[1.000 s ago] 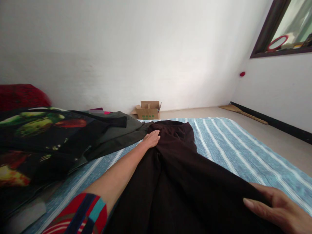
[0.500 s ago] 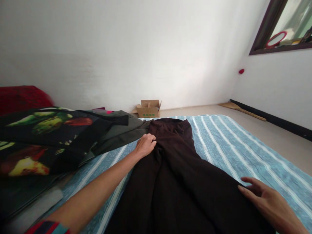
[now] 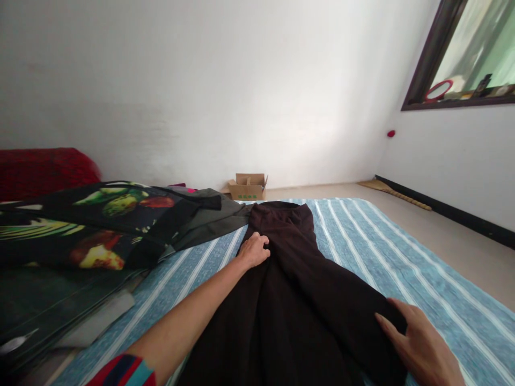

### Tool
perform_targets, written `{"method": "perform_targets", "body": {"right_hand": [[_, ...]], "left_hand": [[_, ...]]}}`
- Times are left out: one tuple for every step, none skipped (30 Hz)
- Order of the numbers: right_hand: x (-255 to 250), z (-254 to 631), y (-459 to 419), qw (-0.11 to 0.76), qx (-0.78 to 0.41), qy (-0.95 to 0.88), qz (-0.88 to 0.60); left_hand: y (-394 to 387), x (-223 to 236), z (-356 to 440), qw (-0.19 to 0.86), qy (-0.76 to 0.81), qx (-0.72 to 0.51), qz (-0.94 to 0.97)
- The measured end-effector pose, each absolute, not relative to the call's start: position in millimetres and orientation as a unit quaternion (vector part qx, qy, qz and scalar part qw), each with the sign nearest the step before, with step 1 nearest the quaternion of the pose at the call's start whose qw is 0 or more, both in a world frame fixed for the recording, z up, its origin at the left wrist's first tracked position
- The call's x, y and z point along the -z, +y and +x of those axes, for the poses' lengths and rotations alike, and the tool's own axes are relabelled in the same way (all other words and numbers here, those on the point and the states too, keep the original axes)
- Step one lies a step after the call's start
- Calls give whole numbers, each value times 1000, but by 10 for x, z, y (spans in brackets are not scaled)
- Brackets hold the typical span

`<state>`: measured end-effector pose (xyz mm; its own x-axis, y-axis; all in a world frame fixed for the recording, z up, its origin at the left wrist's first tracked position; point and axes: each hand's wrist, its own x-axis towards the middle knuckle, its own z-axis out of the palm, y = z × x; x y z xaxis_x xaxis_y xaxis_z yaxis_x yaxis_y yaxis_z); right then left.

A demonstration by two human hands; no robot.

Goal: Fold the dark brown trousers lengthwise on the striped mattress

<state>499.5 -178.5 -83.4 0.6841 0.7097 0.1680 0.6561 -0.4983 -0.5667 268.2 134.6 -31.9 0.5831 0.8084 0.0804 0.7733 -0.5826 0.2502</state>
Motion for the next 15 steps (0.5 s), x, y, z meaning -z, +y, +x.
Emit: {"method": "perform_targets", "body": {"right_hand": [[799, 4918, -1768, 288, -11, -421, -860], [760, 4824, -1736, 267, 23, -450, -852], [720, 4714, -1690, 254, 58, -480, -838], [680, 4592, -1627, 254, 84, -509, -818], [643, 4464, -1549, 257, 102, -539, -796], [610, 4335, -1456, 264, 123, -563, -774], [578, 4211, -1348, 270, 129, -593, -748], [547, 4097, -1227, 273, 134, -620, -723], [514, 3993, -1093, 273, 139, -644, -701], [478, 3902, -950, 267, 140, -664, -685], [439, 3822, -799, 257, 141, -679, -673], [398, 3751, -644, 244, 140, -690, -667], [359, 3687, -487, 225, 136, -700, -664], [324, 3631, -334, 204, 134, -710, -661], [298, 3581, -188, 180, 135, -717, -660]], "left_hand": [[1339, 326, 2692, 93, 453, -96, 882], [1332, 336, 2700, 93, 460, -99, 878], [1324, 350, 2706, 94, 468, -105, 872], [1317, 365, 2708, 96, 478, -111, 866], [1310, 381, 2706, 98, 487, -118, 860], [1303, 398, 2701, 101, 495, -126, 854], [1297, 413, 2692, 104, 501, -134, 848], [1292, 426, 2680, 108, 504, -142, 845], [1288, 437, 2666, 113, 505, -151, 842], [1288, 447, 2651, 119, 503, -159, 841], [1291, 456, 2634, 127, 501, -167, 840], [1299, 464, 2618, 135, 498, -174, 839], [1312, 473, 2601, 144, 496, -180, 837], [1329, 482, 2584, 155, 494, -186, 835], [1348, 492, 2565, 165, 493, -191, 833]]}}
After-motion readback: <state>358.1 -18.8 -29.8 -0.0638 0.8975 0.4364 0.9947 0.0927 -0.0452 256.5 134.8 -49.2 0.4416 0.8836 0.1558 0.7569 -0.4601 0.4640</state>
